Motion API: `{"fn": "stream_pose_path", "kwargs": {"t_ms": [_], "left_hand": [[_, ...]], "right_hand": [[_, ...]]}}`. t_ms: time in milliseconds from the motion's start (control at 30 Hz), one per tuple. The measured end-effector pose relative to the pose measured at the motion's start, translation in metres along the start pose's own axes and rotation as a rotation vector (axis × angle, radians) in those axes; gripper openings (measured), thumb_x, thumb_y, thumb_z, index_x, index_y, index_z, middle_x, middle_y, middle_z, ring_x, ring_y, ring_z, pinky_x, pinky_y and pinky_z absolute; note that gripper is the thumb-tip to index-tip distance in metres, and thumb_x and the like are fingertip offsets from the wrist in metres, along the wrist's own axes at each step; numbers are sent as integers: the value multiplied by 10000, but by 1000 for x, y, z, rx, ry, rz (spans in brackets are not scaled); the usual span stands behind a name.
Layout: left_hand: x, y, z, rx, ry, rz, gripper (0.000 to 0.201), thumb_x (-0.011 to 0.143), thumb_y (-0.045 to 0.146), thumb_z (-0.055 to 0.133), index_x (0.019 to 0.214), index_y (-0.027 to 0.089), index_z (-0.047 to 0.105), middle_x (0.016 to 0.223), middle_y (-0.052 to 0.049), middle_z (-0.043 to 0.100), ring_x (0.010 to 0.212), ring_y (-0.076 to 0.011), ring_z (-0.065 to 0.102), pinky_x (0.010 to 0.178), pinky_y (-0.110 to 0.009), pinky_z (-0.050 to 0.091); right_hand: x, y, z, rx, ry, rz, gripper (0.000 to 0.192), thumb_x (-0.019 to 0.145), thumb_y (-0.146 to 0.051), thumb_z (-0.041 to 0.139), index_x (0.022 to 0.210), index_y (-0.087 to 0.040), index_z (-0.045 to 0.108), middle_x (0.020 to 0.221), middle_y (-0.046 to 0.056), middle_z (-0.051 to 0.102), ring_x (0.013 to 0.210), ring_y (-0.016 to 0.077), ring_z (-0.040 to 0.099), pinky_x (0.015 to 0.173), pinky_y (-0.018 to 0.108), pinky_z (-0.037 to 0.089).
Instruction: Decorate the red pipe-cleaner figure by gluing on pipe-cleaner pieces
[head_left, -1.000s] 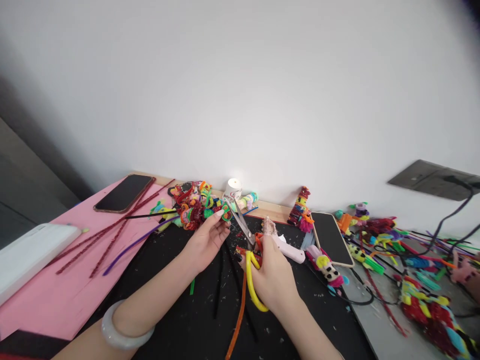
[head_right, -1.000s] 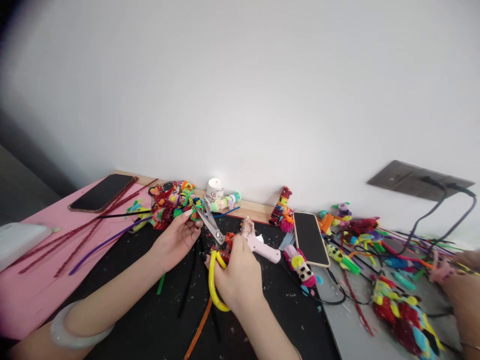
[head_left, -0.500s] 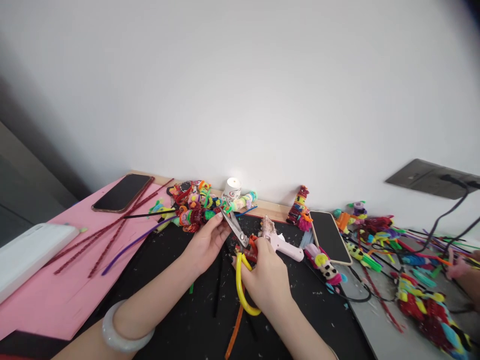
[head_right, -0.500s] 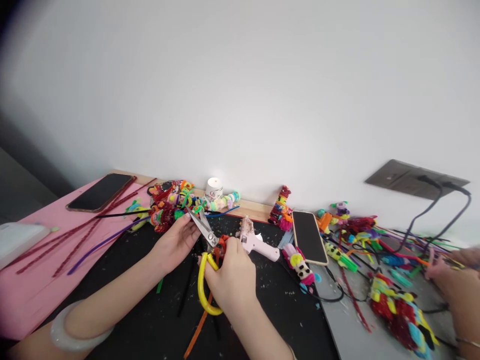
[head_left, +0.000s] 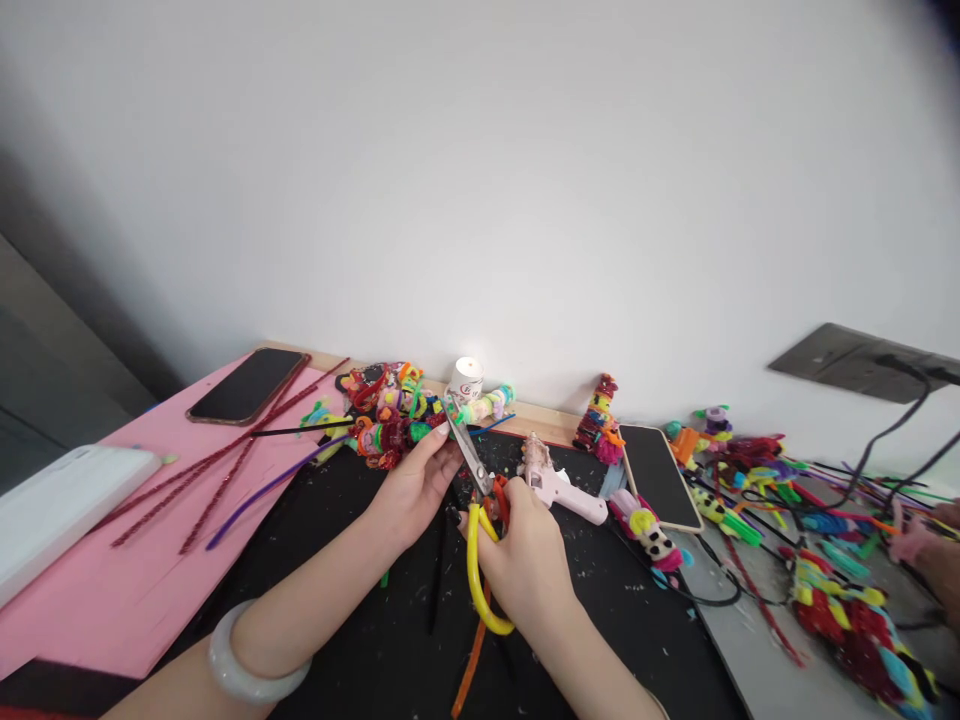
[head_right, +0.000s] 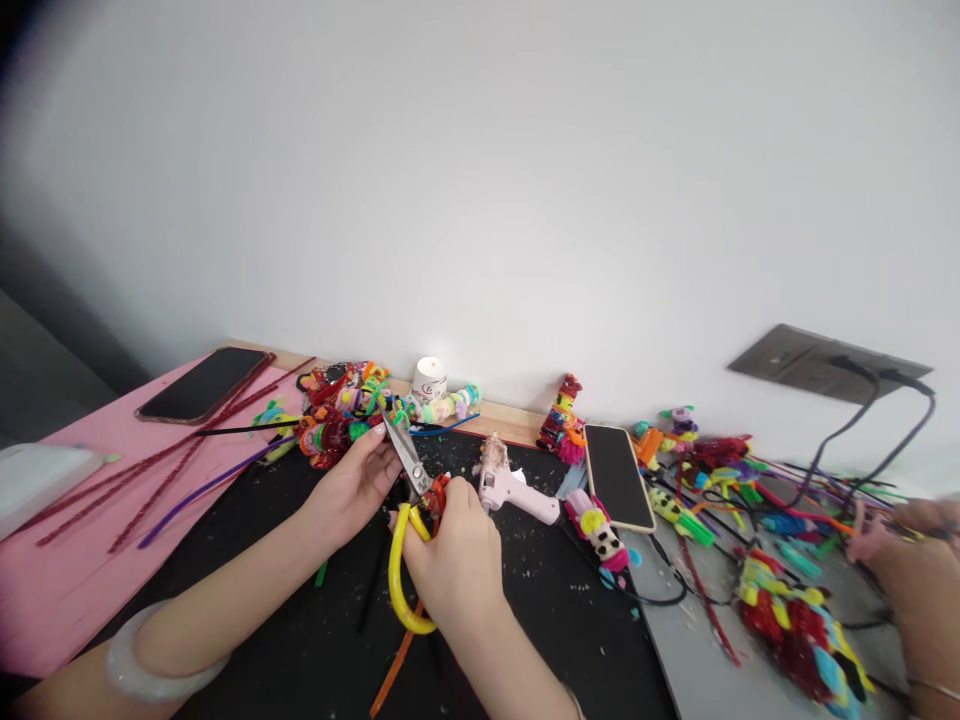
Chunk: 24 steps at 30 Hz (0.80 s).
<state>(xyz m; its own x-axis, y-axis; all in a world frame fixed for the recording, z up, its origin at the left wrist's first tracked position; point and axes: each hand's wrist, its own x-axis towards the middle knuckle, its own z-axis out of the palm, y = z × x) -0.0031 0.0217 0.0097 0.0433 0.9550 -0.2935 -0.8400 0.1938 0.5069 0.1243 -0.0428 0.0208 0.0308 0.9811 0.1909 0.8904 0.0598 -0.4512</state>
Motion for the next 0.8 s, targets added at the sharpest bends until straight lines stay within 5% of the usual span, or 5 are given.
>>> {"fn": "stream_pose_path", "kwargs": {"t_ms": [433,800], "left_hand": [[-1,1,3,-9,27,-15,60,761,100,657,755,147,695,787,-19,727,723,-108,674,744,-198,554],[0,2,1,13,65,49,54,699,94,712,704,143,690,696,0,699,657,-101,655,685,-203,558]], "right_hand": [[5,-1,-1,27,-49,-11,267,800,-380,576,665,-210,422,622,-11,511,552,148,476,534,248,298],[5,7,-5,287,-30,18,278,818,-399,518,657,-230,366,563,-32,472,501,136,459,479,239,327]]}}
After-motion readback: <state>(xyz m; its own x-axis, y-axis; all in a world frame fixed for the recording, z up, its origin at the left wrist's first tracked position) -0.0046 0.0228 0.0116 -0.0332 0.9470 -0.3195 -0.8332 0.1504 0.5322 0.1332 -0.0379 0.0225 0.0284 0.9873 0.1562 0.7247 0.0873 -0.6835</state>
